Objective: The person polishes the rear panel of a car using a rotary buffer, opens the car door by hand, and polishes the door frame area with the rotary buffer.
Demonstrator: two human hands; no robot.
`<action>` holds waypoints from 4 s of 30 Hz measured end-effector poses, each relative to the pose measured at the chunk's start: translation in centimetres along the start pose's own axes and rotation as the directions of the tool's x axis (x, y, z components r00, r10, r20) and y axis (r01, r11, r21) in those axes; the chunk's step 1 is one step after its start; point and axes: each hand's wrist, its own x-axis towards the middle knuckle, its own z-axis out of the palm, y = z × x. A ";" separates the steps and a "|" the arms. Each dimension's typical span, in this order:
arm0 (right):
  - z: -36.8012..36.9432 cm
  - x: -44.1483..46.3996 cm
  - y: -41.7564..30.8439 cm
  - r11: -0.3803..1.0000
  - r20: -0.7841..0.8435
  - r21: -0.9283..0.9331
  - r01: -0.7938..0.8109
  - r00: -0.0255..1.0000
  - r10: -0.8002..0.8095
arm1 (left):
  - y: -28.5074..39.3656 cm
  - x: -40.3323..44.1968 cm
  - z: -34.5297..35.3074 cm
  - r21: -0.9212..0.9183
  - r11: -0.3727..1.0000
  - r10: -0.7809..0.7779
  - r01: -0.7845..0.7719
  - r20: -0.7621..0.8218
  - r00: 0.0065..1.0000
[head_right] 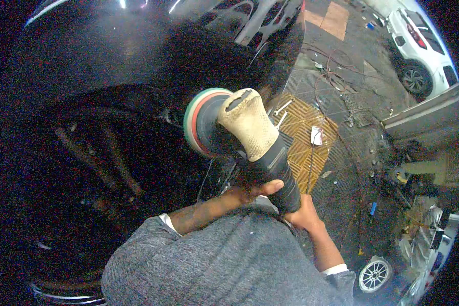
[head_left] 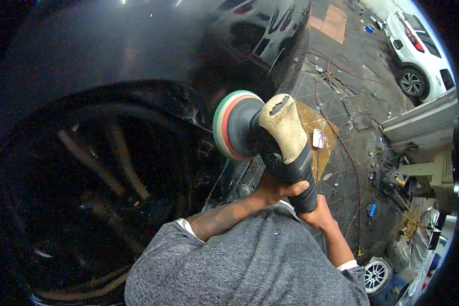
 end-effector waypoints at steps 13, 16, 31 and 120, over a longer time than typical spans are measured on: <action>-0.8 -0.5 -0.7 1.000 0.004 -0.007 -0.016 1.000 0.016 | -0.1 0.4 0.4 0.100 0.995 0.003 -0.006 0.037 0.999; -0.2 -0.4 1.5 0.997 -0.007 0.052 0.064 0.998 -0.063 | -2.1 -0.2 1.0 0.340 0.920 0.200 -0.193 0.016 0.980; -1.2 1.0 -0.8 0.992 0.003 0.121 -0.019 1.000 0.019 | 2.2 2.9 0.2 -0.128 0.989 -0.072 0.075 0.028 0.997; 10.5 6.4 10.1 0.958 0.230 0.275 0.085 0.961 -0.151 | -6.9 -2.0 -2.1 0.221 0.890 -0.389 0.399 -0.089 0.917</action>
